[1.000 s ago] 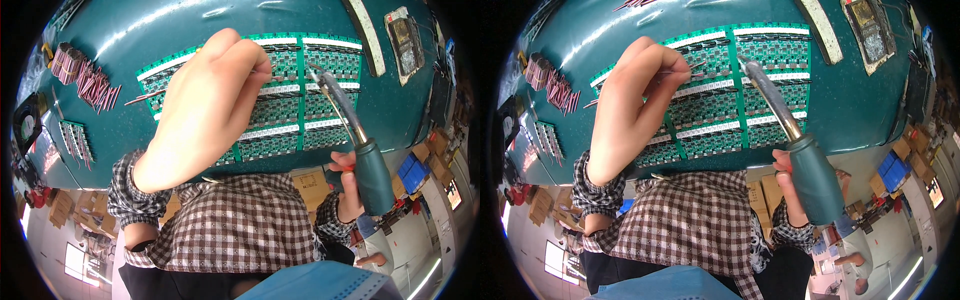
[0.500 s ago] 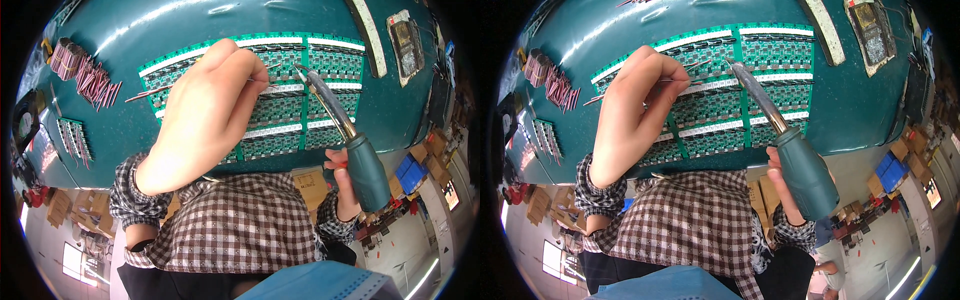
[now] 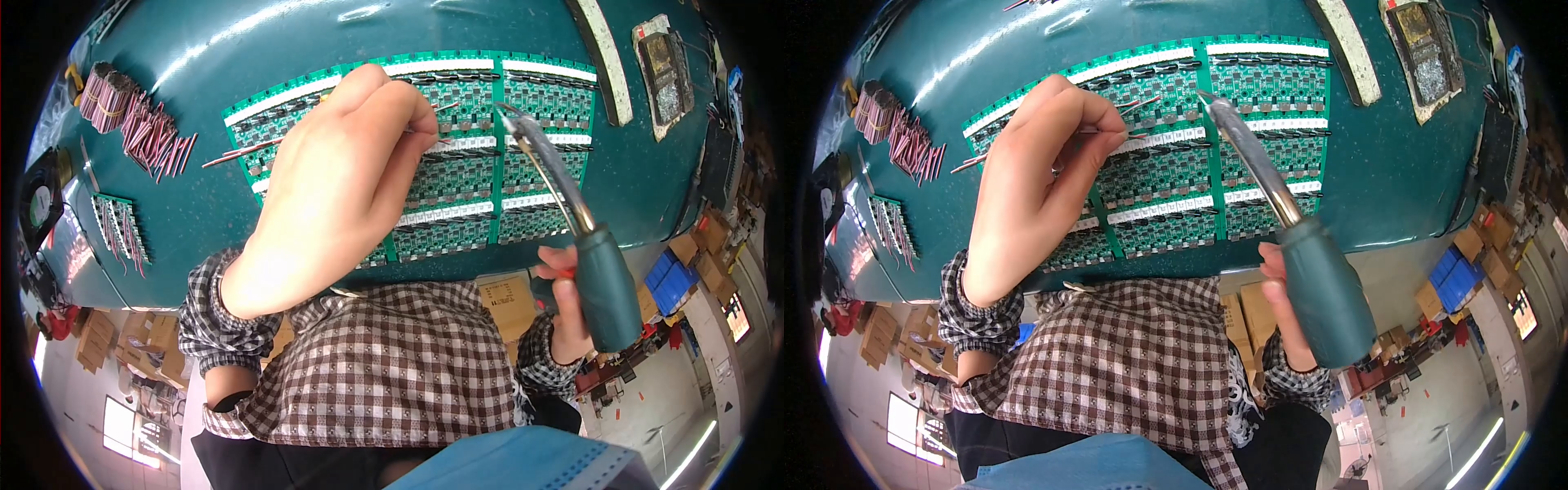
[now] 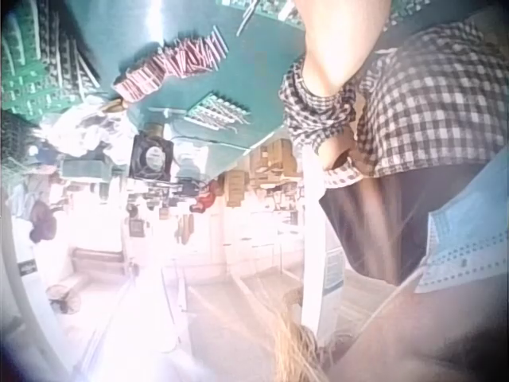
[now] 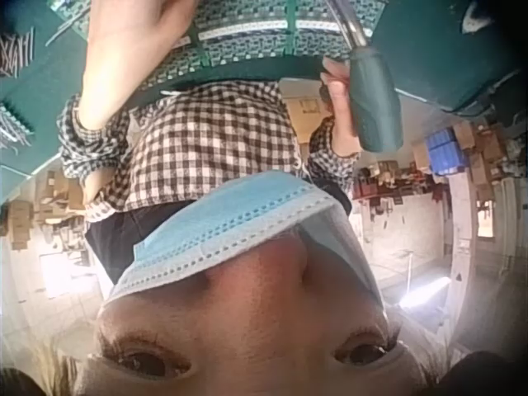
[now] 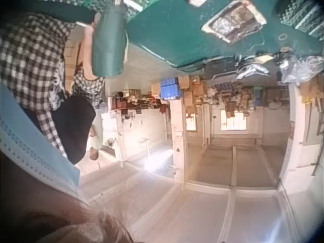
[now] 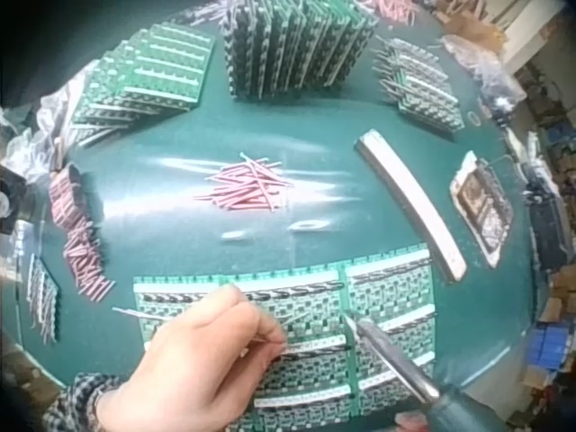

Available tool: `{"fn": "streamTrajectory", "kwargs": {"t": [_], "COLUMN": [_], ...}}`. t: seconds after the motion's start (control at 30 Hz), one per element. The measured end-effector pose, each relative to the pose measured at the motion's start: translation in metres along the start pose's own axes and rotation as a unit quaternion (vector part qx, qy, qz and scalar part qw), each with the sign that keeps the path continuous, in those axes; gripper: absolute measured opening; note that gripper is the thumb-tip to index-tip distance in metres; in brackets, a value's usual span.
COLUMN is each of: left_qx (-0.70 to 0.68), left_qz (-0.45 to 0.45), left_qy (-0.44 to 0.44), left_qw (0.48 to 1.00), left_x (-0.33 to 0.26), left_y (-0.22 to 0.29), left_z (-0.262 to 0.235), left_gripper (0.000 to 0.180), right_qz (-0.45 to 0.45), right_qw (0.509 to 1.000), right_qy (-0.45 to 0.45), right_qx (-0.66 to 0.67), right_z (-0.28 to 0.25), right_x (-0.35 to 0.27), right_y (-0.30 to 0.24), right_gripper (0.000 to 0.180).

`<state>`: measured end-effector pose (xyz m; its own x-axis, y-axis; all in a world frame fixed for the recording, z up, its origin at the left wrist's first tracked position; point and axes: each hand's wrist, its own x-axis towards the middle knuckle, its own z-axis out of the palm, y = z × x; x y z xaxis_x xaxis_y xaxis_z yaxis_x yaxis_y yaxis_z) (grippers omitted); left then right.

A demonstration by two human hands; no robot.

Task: The person attaches wires to circuit boards, positioning the wire ends onto the boards by hand and soldering them in place with a soldering gun.

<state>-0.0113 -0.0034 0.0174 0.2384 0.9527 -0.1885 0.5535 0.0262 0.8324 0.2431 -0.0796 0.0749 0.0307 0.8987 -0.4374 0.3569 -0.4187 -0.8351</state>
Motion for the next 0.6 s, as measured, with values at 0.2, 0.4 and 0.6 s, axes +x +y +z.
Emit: {"fn": "streamTrajectory", "kwargs": {"t": [0.2, 0.4, 0.6], "left_qx": [-0.009, -0.022, -0.022], "left_qz": [0.009, 0.01, -0.005], "left_qy": [0.004, 0.004, 0.007], "left_qw": [1.0, 1.0, 1.0], "left_x": [0.004, 0.002, -0.004], "left_y": [0.002, 0.007, 0.022], "left_z": [0.002, -0.001, -0.002], "left_gripper": [0.01, 0.007, 0.004], "right_qz": [-0.045, -0.127, -0.162], "right_qw": [0.998, 0.958, 0.892], "right_qy": [0.042, 0.251, 0.413], "right_qx": [-0.001, 0.051, -0.083], "right_z": [-0.003, -0.045, -0.075], "right_x": [0.002, 0.005, 0.065], "right_y": [0.004, 0.012, 0.033], "right_gripper": [0.032, 0.034, 0.023]}}
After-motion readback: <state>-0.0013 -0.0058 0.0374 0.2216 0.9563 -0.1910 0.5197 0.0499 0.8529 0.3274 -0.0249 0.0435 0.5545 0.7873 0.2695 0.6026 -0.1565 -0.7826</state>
